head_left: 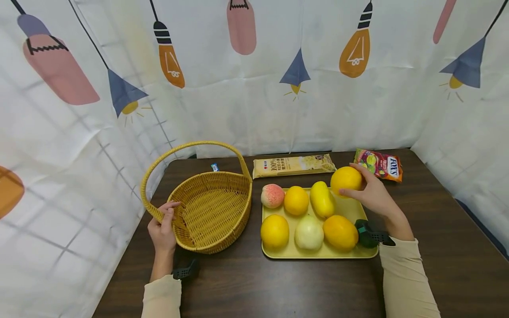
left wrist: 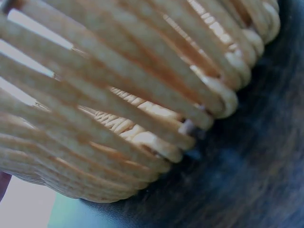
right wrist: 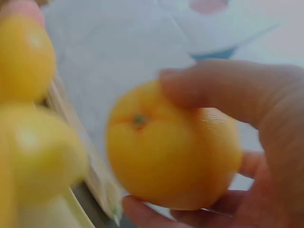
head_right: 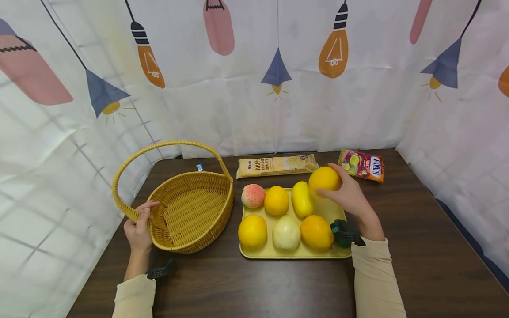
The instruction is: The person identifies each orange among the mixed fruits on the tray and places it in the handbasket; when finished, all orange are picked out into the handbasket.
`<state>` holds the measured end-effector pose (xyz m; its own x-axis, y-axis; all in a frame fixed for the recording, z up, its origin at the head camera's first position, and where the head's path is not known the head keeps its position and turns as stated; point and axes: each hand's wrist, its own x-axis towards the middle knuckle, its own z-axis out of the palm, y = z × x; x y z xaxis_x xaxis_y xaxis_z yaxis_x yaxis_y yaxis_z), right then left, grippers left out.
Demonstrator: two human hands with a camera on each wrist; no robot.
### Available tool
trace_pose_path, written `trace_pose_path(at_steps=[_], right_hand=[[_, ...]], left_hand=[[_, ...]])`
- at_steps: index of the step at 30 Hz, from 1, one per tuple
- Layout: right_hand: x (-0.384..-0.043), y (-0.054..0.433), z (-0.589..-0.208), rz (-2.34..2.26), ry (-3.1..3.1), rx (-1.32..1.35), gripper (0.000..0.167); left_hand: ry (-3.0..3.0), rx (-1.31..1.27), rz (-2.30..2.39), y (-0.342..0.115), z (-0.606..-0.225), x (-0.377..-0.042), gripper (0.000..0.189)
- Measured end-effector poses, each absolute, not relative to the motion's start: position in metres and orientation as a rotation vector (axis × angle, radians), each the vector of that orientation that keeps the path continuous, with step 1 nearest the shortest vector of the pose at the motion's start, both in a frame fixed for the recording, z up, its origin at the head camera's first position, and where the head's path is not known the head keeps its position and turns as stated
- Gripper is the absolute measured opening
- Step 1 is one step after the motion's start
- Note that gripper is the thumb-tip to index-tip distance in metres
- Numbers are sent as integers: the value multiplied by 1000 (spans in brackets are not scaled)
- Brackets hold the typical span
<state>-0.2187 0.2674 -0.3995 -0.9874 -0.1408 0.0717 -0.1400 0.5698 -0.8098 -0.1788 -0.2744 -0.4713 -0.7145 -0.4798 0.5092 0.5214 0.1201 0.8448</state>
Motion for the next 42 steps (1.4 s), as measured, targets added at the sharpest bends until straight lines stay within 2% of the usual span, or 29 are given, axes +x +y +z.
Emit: trace_pose_path(at_steps=[6, 21, 42], right_hand=[[-223, 236, -398, -1679, 2698, -261, 86], [-211, 151, -401, -1935, 2458, -461, 84], [-199, 54, -413, -2070, 2152, -592, 80]], left_hand=[[-1643, -58, -1728, -276, -473, -178, 33], [-1656, -69, -1705, -277, -470, -177, 30], [-1722, -2, -1639, -275, -469, -173, 30]])
